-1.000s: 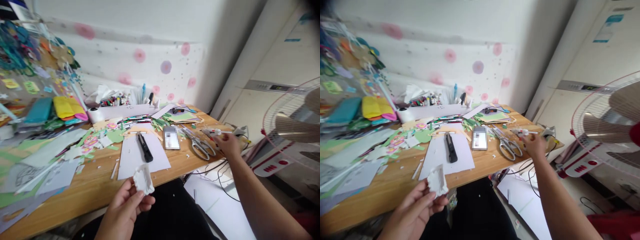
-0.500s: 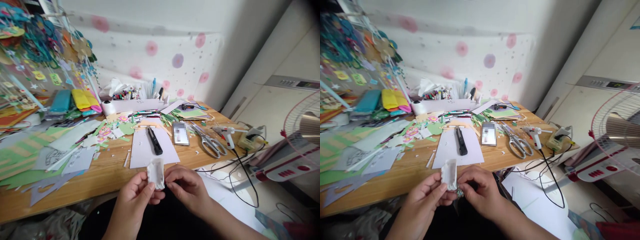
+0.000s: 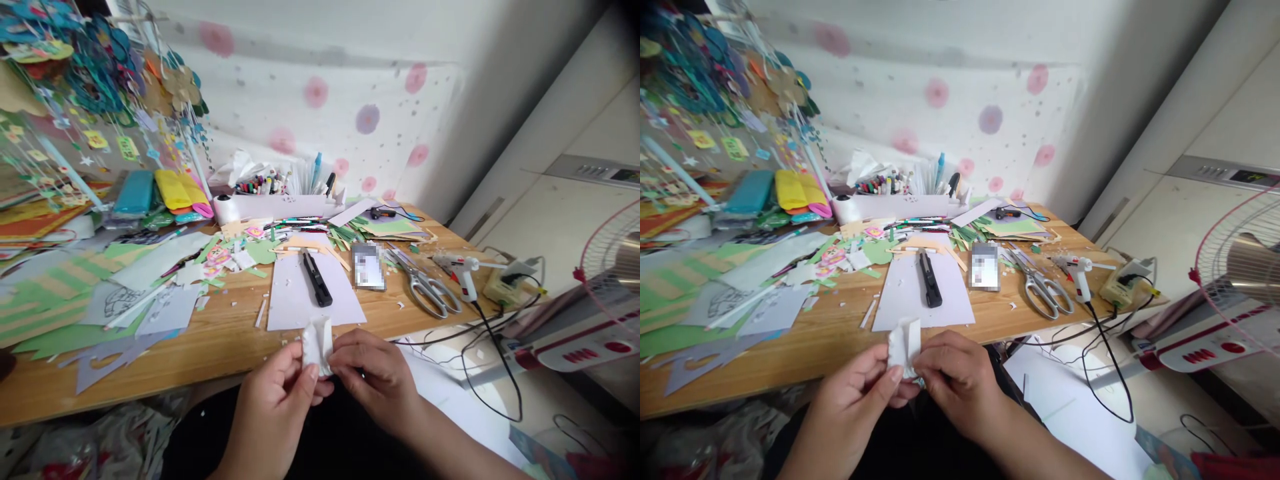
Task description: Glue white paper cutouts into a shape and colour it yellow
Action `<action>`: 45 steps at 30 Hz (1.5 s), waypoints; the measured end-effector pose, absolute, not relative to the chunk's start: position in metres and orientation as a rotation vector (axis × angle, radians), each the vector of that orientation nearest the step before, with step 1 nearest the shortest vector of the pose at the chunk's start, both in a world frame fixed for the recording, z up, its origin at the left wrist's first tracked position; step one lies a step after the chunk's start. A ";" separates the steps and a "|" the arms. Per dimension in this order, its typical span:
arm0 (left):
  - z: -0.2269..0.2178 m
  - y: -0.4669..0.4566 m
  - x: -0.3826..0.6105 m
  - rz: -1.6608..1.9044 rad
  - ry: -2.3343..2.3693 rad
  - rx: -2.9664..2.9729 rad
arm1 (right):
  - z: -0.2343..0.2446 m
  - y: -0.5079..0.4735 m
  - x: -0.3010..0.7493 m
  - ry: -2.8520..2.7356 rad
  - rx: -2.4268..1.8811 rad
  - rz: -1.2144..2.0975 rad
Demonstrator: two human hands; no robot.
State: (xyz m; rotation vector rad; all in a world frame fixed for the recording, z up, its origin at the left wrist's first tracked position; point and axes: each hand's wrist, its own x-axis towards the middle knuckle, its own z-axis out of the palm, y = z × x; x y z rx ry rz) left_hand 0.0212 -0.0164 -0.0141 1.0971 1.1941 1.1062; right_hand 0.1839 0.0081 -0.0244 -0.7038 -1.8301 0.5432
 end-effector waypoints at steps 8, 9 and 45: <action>-0.010 -0.019 0.028 1.177 1.315 1.223 | -0.022 0.008 0.178 -1.819 -0.783 0.546; -0.010 -0.019 0.028 1.189 1.335 1.247 | -0.023 0.007 0.176 -1.811 -0.800 0.550; -0.006 -0.019 0.022 1.114 1.167 0.907 | -0.021 0.009 0.176 -1.617 -0.708 0.842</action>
